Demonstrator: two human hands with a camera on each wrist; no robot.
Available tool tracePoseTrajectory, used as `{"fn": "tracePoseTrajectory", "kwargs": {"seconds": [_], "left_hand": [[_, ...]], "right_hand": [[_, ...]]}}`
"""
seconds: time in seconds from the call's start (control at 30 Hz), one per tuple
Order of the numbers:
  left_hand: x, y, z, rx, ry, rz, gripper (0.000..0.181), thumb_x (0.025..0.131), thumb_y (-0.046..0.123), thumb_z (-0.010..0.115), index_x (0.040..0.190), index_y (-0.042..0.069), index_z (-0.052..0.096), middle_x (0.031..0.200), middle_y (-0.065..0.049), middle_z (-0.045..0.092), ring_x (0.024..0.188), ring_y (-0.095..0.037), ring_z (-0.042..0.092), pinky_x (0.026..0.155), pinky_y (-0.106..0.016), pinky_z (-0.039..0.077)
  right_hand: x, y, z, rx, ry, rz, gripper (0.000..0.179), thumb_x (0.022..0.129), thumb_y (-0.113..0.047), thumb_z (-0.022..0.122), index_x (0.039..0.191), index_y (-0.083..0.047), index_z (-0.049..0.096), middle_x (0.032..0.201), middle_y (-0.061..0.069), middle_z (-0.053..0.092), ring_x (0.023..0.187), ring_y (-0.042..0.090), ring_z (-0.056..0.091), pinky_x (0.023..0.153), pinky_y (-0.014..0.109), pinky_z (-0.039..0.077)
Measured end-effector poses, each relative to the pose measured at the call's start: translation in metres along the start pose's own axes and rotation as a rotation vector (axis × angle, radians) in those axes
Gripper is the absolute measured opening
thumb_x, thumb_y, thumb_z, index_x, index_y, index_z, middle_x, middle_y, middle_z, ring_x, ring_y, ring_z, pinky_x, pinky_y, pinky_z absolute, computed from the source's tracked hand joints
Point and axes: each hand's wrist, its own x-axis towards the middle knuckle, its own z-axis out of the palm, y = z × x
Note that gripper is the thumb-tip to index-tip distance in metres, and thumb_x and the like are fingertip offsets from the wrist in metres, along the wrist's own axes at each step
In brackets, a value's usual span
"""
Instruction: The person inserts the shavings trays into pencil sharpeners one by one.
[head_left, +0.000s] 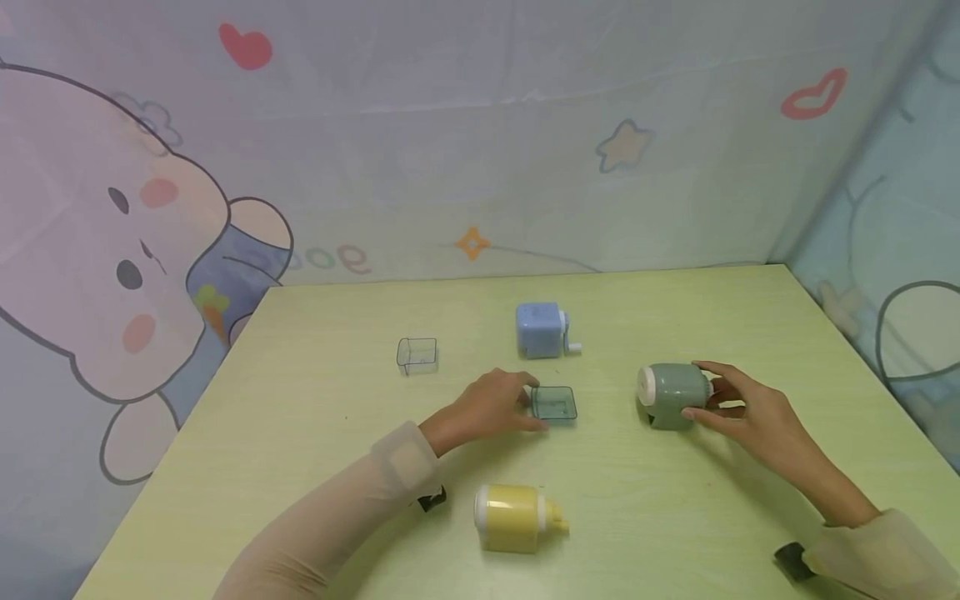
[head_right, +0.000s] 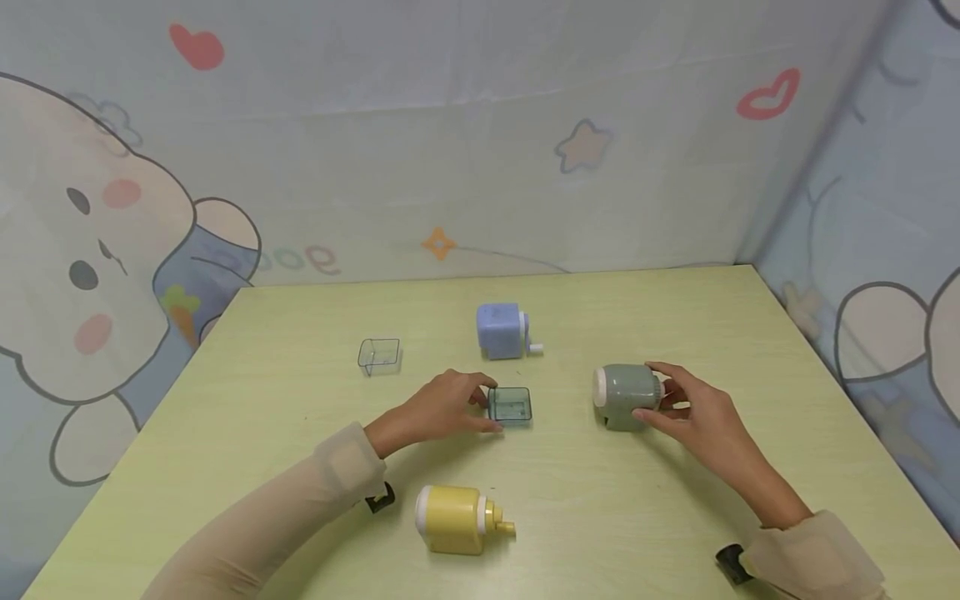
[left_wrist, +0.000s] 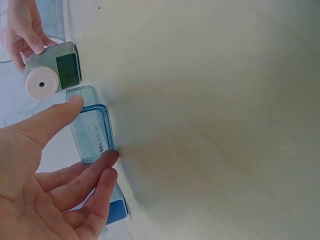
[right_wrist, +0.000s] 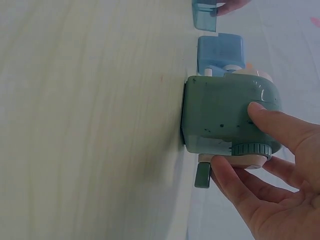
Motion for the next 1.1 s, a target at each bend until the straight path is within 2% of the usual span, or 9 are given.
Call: {"fn": "tracePoseTrajectory", "kwargs": {"seconds": [0.37,0.6,1.1], "left_hand": [[0.006,0.005,0.0,0.028,-0.01,0.028,0.064,0.082,0.039,0.083,0.129,0.001,0.061,0.105,-0.007,0.074,0.092,-0.013,0.07,0.076,-0.023,0.052],[0.011,0.005,0.0,0.026,-0.021,0.049,0.064,0.081,0.038,0.084,0.128,0.0,0.061,0.105,-0.007,0.074,0.091,-0.013,0.07,0.077,-0.022,0.052],[0.016,0.009,0.0,0.032,-0.046,0.038,0.066,0.08,0.04,0.084,0.127,0.001,0.062,0.105,-0.006,0.074,0.094,-0.014,0.069,0.079,-0.023,0.052]], "right_hand": [[0.001,-0.001,0.001,0.014,-0.005,-0.006,0.064,0.083,-0.011,0.082,0.138,0.001,0.052,0.103,0.02,0.069,0.088,0.039,0.069,0.067,0.025,0.055],[0.001,0.0,0.0,0.004,0.004,-0.005,0.064,0.082,-0.012,0.083,0.138,0.0,0.053,0.102,0.018,0.07,0.088,0.035,0.07,0.066,0.021,0.053],[-0.001,0.001,0.0,0.003,0.002,0.002,0.065,0.082,-0.012,0.083,0.138,-0.001,0.052,0.103,0.018,0.07,0.09,0.039,0.069,0.067,0.027,0.055]]}}
